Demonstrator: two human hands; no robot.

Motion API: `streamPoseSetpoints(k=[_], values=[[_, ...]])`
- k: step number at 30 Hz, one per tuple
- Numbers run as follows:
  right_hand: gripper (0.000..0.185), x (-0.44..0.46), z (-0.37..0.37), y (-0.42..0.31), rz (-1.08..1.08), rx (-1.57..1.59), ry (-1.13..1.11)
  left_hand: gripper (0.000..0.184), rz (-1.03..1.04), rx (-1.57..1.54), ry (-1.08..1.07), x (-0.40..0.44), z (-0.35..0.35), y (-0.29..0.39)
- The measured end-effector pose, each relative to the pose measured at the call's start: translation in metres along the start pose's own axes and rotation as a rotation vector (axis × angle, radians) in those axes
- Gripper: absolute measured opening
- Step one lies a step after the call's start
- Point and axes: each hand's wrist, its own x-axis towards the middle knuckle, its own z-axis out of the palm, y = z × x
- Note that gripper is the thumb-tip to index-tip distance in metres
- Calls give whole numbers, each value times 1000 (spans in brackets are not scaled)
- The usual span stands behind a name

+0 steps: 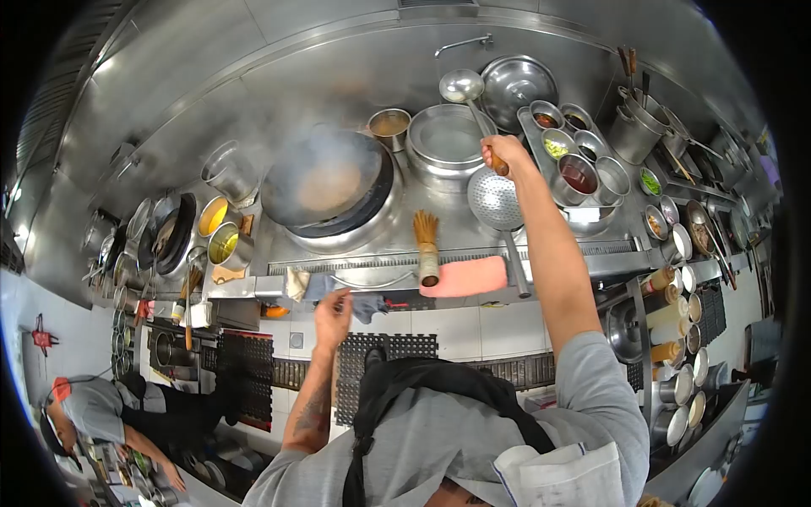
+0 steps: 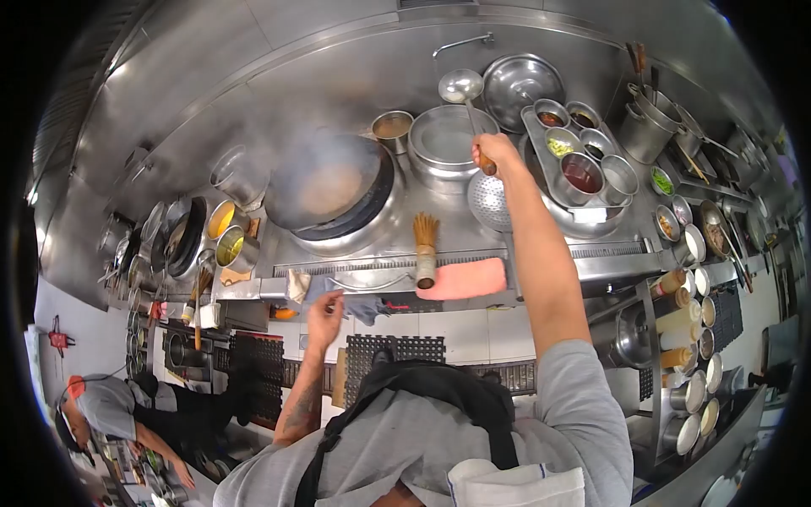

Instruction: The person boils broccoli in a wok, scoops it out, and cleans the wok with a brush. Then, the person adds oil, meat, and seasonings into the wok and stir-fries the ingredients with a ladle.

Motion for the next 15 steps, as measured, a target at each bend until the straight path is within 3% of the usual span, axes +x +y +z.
streamPoseSetpoints(k=[4, 6, 8, 9, 11, 15], values=[[18, -8, 53, 9, -29, -109, 76, 30, 34, 160, 172, 69, -75, -151], [18, -22, 86, 13, -38, -184, 102, 51, -85, 525, 167, 98, -94, -219], [17, -27, 113, 25, 27, -91, 101, 73, -260, 347, -88, 125, -96, -262], [17, -42, 135, 27, 49, 44, 104, 85, -309, 294, -233, 136, -93, -273], [19, -50, 156, 52, 191, 535, -69, 91, -299, 267, -167, 135, -91, -253], [22, -80, 211, 106, 240, 459, -139, 85, -321, 379, -278, 143, -90, -243]])
